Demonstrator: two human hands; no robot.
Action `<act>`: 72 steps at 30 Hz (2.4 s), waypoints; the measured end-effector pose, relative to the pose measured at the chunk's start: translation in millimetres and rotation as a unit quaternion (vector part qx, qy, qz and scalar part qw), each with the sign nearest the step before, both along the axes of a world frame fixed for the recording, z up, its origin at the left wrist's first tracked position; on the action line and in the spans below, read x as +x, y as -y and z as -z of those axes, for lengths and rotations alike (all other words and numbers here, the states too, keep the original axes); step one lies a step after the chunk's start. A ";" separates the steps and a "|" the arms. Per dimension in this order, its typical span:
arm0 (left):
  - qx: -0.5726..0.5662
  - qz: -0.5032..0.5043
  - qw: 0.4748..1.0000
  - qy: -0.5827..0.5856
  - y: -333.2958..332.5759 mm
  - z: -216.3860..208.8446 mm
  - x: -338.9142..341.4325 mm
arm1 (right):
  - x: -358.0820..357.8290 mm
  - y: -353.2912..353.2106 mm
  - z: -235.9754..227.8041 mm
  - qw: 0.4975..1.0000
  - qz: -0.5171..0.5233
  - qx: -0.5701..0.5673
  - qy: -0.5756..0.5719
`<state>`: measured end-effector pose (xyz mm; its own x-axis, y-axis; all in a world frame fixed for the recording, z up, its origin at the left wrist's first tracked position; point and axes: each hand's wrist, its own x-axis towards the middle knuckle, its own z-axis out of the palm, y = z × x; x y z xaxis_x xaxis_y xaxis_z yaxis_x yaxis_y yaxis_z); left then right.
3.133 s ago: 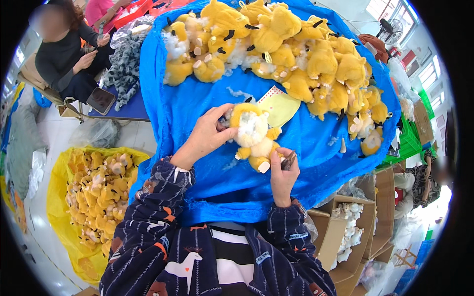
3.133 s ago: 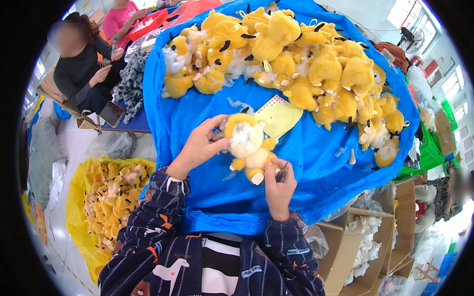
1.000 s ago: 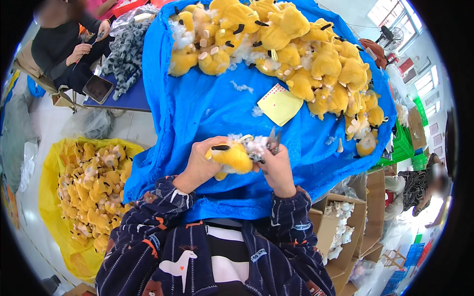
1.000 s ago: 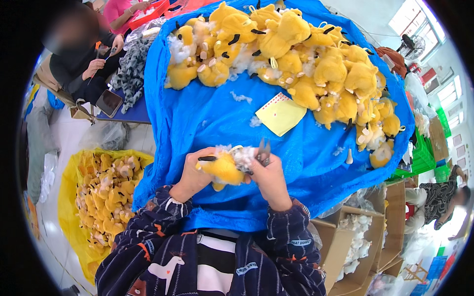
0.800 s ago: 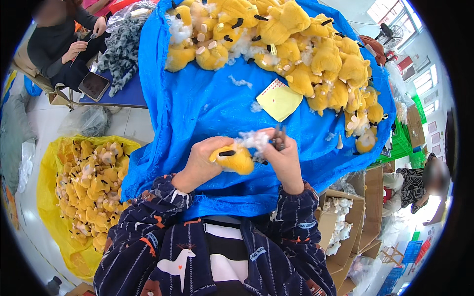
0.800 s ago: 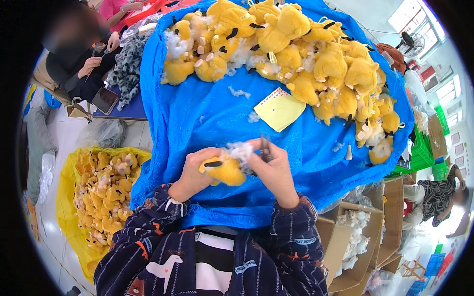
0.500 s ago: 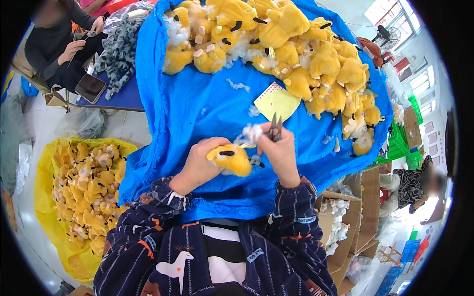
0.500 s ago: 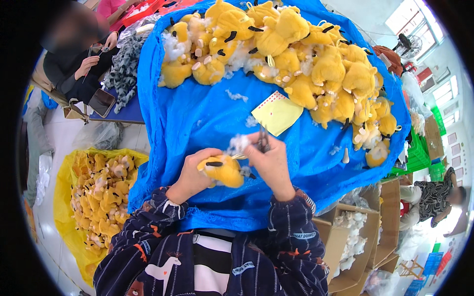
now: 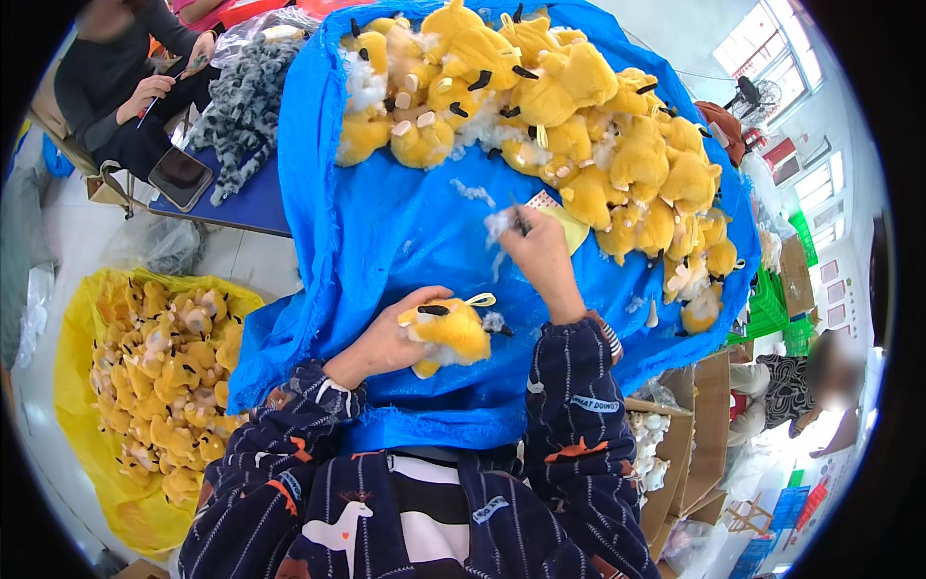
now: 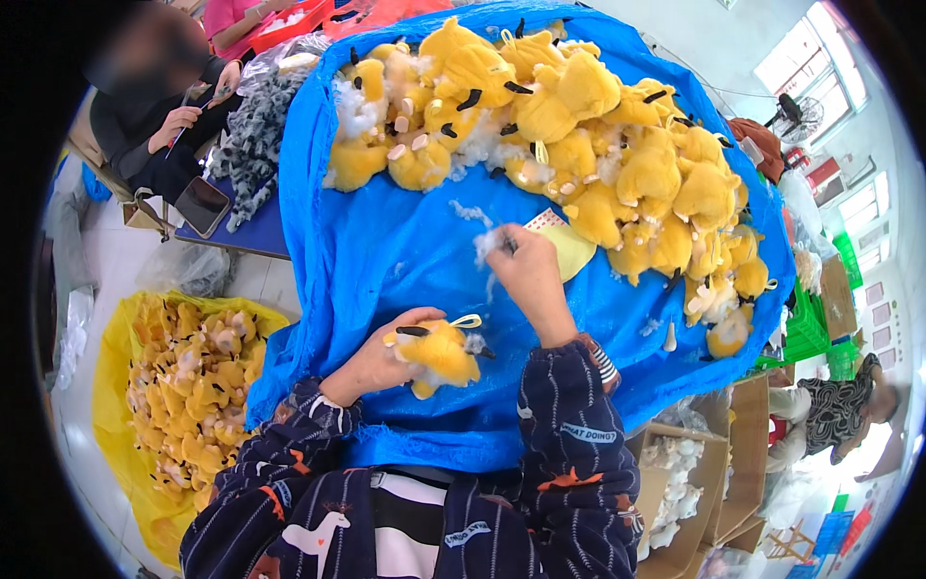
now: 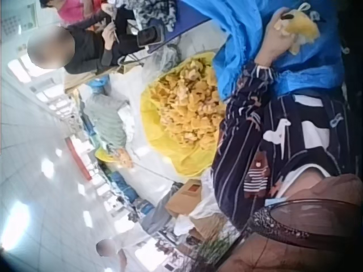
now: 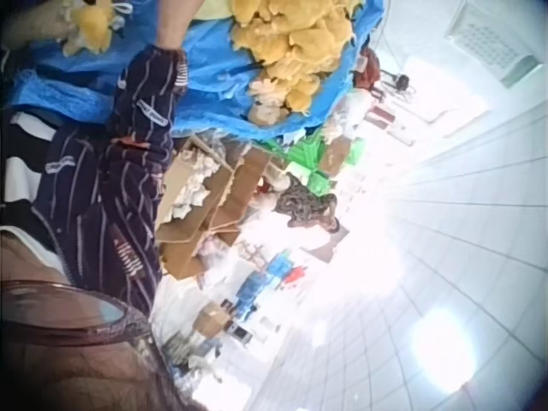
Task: The person trims excess fabric and loose threads from yellow plush toys using small scissors. They handle each toy one at a time, rotate it to access different sides, and place the finished items on a blue tarp. The person also gathers and discards loose stuffing from the work surface.
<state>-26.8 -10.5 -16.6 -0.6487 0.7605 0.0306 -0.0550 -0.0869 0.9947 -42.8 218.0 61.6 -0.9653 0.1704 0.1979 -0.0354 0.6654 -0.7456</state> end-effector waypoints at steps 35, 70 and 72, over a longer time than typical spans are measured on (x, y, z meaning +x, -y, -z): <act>-0.026 -0.112 0.993 0.018 -21.7 6.1 13.6 | 111.0 76.2 61.1 0.988 0.062 -0.135 -0.049; -0.003 -0.193 0.981 0.007 -26.6 15.2 25.7 | 112.3 75.5 66.8 0.993 0.066 0.006 -0.093; 0.019 -0.173 0.984 0.029 -24.4 15.2 25.8 | 110.2 76.1 69.4 0.994 0.085 -0.005 -0.066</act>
<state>-0.9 13.9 -31.8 -0.8703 0.4925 0.0097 -0.0720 -0.1467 0.9865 67.4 141.9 -7.9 -0.8881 0.3317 0.3183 -0.0211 0.6623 -0.7489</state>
